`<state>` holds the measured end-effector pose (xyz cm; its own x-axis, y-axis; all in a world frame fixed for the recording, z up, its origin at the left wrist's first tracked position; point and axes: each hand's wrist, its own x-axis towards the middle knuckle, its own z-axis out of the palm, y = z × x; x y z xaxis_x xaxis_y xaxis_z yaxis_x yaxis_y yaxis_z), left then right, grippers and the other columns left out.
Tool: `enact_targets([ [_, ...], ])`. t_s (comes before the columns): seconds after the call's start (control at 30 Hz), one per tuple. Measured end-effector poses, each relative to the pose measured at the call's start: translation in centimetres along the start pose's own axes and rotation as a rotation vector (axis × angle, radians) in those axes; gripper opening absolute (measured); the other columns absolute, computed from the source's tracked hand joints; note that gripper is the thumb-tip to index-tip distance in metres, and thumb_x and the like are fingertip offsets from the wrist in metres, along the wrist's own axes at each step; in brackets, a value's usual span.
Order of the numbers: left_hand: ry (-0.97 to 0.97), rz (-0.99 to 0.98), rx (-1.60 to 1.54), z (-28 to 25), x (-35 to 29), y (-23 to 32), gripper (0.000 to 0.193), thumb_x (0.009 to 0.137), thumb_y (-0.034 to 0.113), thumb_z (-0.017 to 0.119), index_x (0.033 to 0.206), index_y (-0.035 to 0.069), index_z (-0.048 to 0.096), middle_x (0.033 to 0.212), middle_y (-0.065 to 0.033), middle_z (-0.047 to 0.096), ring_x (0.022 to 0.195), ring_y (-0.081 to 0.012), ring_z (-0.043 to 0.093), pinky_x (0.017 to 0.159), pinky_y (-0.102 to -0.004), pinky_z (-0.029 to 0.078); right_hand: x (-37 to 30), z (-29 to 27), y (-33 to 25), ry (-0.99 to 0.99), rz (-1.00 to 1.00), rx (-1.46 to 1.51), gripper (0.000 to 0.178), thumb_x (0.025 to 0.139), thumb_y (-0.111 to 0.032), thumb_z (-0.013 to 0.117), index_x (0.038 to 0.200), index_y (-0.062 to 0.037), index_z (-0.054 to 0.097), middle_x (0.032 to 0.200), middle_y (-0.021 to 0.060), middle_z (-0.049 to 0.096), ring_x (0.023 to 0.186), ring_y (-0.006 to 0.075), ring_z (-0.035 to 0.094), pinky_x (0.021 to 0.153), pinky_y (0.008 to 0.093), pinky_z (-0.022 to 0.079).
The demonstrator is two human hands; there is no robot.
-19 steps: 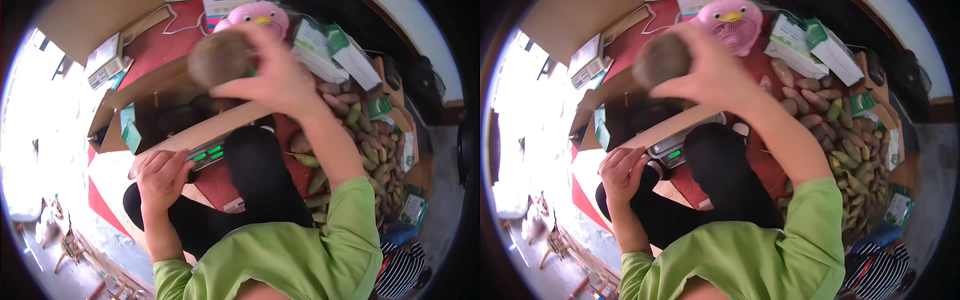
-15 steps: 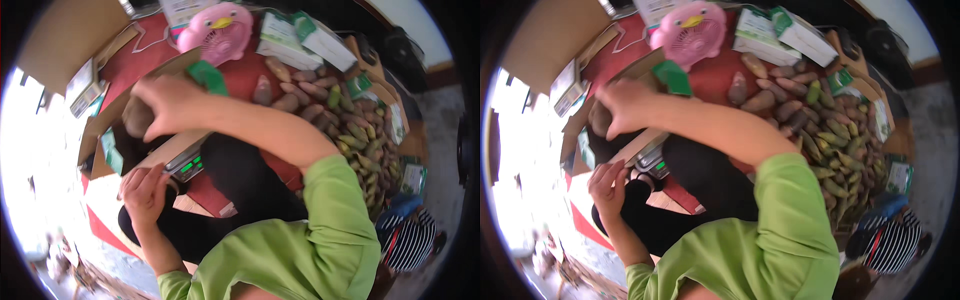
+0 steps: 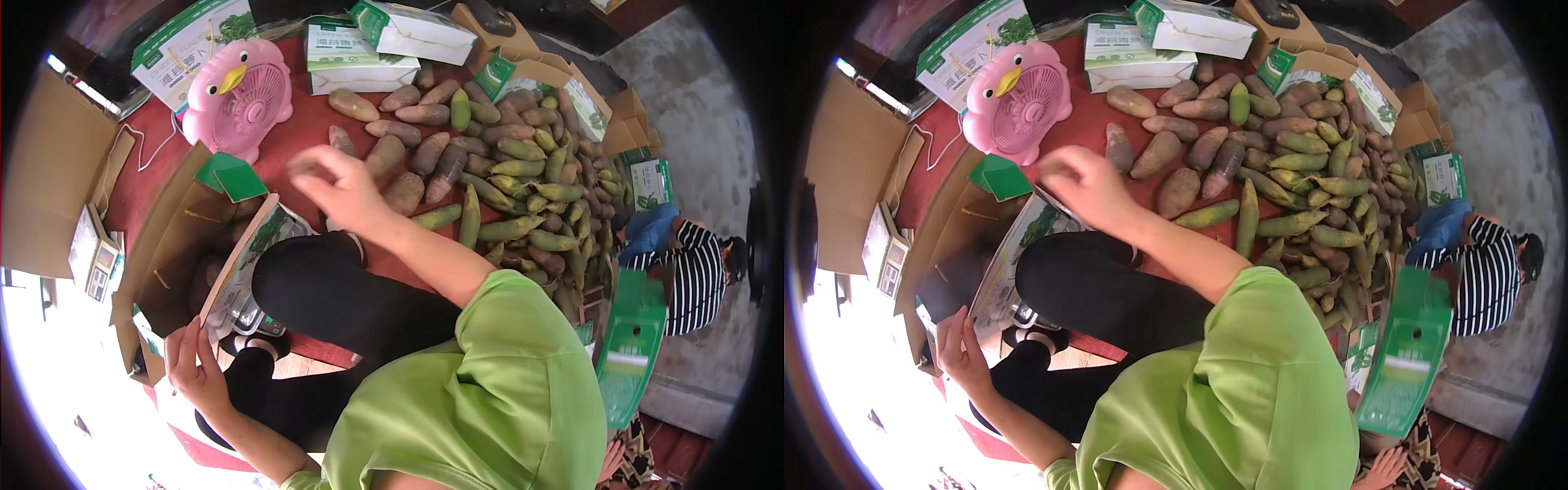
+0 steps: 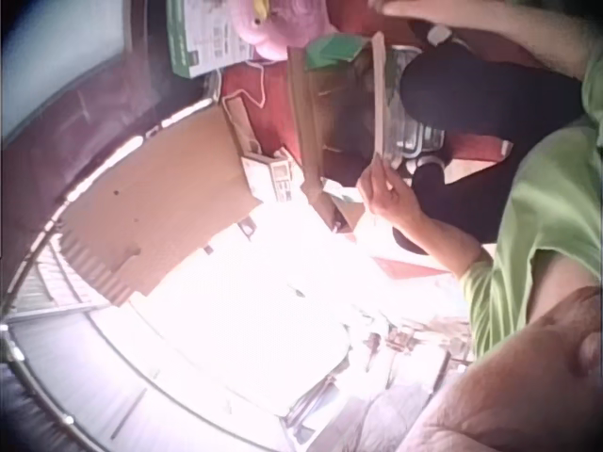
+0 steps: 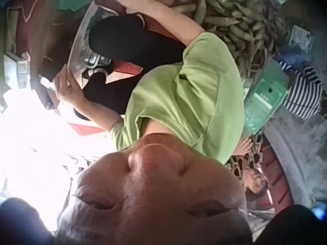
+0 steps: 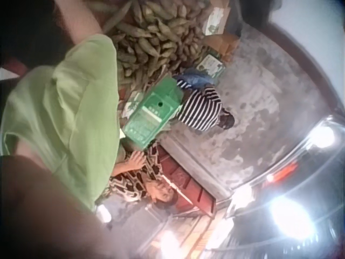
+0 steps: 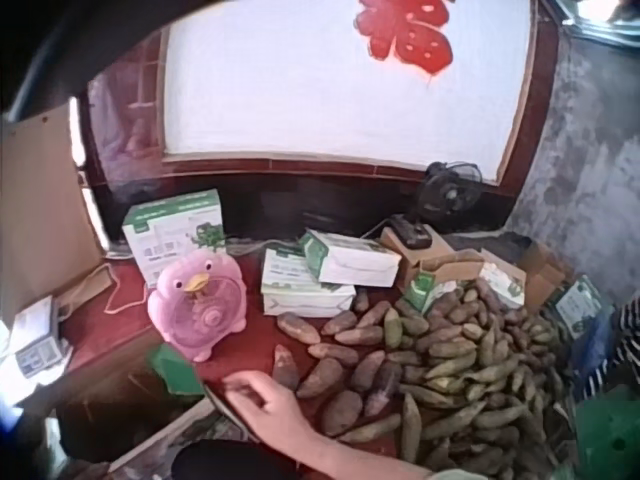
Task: The recorder is sorting and packing green radishes/sweet potatoes into cardboard boxes, using a scale to weigh the packages.
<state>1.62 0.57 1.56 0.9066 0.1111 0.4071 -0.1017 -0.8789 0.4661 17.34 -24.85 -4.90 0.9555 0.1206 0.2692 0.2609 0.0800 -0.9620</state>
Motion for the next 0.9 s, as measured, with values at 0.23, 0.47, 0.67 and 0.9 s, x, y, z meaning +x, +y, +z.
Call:
enact_targets([
  [0.23,-0.001,0.017,0.045,0.4,0.4,-0.4,0.014,0.083,-0.001,0.061,0.096,-0.002,0.068,0.084,-0.0094,0.062,0.074,-0.0200,0.059,0.065,-0.0300,0.047,-12.6,-10.9,14.7,-0.136,0.457,-0.598,0.019,0.078,-0.012,0.062,0.096,-0.0049,0.062,0.092,0.0160,0.065,0.090,0.0320,0.062,0.078,0.0392,0.049],
  [0.47,0.042,0.059,0.095,0.6,0.4,-2.0,0.014,0.087,0.000,0.058,0.098,-0.002,0.067,0.089,-0.0096,0.064,0.079,-0.0194,0.060,0.067,-0.0293,0.049,-22.3,-15.6,20.0,-0.312,0.777,-0.795,0.020,0.076,-0.014,0.061,0.094,-0.0056,0.064,0.091,0.0131,0.068,0.089,0.0312,0.064,0.078,0.0388,0.050],
  [0.67,0.083,0.024,0.161,-0.2,0.3,-2.5,0.018,0.090,0.002,0.055,0.103,-0.002,0.066,0.089,-0.0093,0.064,0.078,-0.0176,0.059,0.066,-0.0272,0.049,-23.4,-17.6,20.6,-0.339,0.903,-0.896,0.020,0.075,-0.015,0.063,0.093,-0.0068,0.066,0.094,0.0130,0.068,0.090,0.0295,0.064,0.081,0.0395,0.050],
  [0.9,0.161,-0.023,0.112,1.1,0.4,-2.8,0.018,0.092,0.005,0.055,0.104,-0.002,0.066,0.088,-0.0086,0.063,0.074,-0.0149,0.059,0.062,-0.0254,0.049,-20.7,-18.8,19.8,-0.039,0.930,-1.099,0.028,0.075,-0.013,0.065,0.102,-0.0083,0.061,0.107,0.0120,0.060,0.104,0.0298,0.056,0.088,0.0402,0.047],
])
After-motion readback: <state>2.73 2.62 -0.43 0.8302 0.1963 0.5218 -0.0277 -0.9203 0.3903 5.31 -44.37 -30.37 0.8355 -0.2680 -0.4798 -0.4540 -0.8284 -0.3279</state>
